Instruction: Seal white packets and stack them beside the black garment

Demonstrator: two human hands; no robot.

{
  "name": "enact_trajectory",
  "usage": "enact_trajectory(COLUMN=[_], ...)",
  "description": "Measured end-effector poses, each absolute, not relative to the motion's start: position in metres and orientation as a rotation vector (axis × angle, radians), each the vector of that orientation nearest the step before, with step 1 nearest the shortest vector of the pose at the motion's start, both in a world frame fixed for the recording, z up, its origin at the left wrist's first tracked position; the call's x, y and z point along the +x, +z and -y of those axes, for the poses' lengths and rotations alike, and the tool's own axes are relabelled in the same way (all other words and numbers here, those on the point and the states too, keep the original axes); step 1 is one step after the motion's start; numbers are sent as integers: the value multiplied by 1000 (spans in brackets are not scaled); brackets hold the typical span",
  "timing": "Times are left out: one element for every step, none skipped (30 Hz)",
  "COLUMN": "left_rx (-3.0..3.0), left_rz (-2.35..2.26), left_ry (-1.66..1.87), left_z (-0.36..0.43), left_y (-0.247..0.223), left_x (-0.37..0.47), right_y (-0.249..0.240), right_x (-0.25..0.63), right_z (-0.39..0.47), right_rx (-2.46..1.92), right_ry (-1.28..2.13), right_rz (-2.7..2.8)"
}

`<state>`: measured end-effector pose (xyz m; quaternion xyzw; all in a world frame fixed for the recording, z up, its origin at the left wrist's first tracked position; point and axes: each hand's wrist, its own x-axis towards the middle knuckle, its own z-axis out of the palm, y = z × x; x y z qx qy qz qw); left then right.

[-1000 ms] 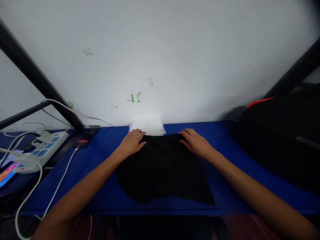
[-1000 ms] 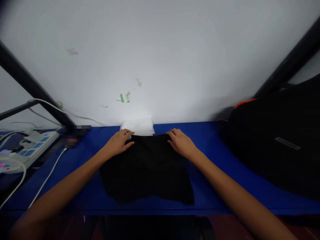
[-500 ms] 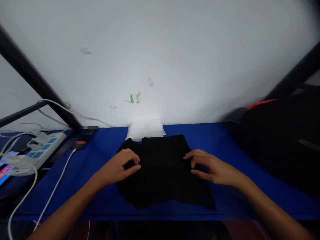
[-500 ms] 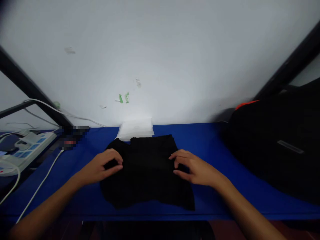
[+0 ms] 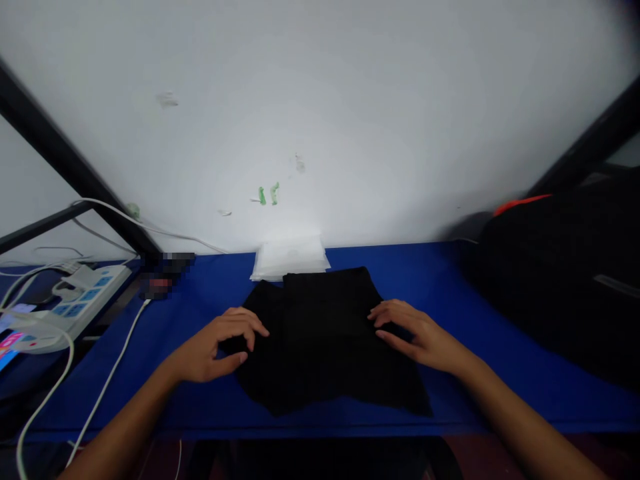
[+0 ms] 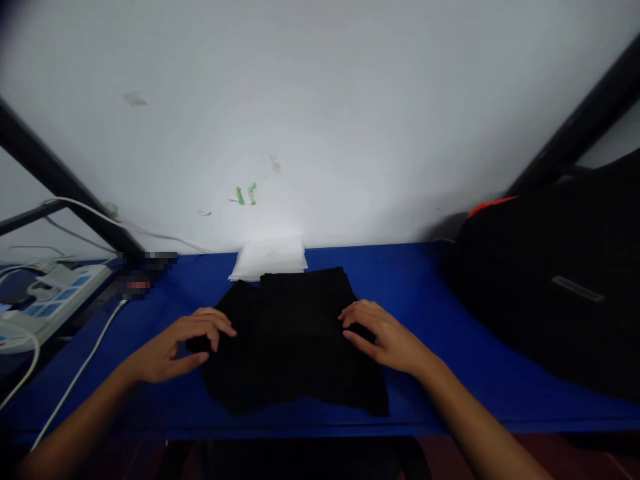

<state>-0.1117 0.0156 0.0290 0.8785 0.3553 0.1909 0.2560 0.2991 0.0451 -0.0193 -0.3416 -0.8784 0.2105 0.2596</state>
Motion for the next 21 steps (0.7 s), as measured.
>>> enact_trajectory(left_rx=[2364, 2356, 2353, 2350, 2347, 2344, 2344, 2347, 2352, 2355, 2354, 2342, 2308, 2249, 2172, 2090, 2014, 1948, 1899, 1868, 1857], left_rz=[-987, -1080, -1219, -1370, -1504, -1605, -1664, -1686, -1679, -1661, -1633, -1599, -1572, -1566, -1587, -1637, -1706, -1780, -1842, -1881, -1889], left_ry=[507, 537, 590, 639, 666, 663, 640, 610, 591, 588, 593, 594, 592, 587, 598, 633, 696, 790, 906, 1033, 1150], left_z=[-13, -12, -11, -12, -12, -13, -12, -12, -11, -9, -8, -7, -6, -7, -9, -12, -16, -22, -27, -33, -38], left_y=[25, 19, 12, 4, -3, -9, -13, -16, -16, -15, -12, -7, -1, 5, 11, 17, 21, 24, 26, 27, 25], left_x=[-113, -114, -117, -119, -121, -123, -124, -125, -125, -125, -124, -124, -124, -125, -127, -129, -130, -130, -129, -125, -118], right_y=[-20, -21, -21, -21, -22, -22, -22, -23, -23, -23, -24, -24, -24, -24, -24, -23, -23, -22, -22, -22, -21], right_x=[299, 299, 299, 299, 299, 299, 299, 299, 300, 300, 301, 302, 302, 303, 303, 303, 302, 302, 301, 299, 298], right_z=[-45, -44, -44, -45, -45, -45, -46, -46, -46, -46, -46, -46, -45, -45, -44, -42, -41, -40, -39, -38, -38], right_rx=[-920, -914, -906, -899, -893, -888, -885, -883, -882, -880, -877, -870, -859, -845, -831, -818, -808, -801, -795, -789, -784], right_ry=[571, 571, 568, 562, 555, 548, 540, 534, 527, 521, 516, 509, 499, 488, 478, 472, 472, 480, 498, 519, 540], right_rz=[2384, 2387, 2390, 2393, 2394, 2396, 2397, 2397, 2396, 2395, 2396, 2395, 2391, 2387, 2383, 2383, 2390, 2405, 2427, 2452, 2475])
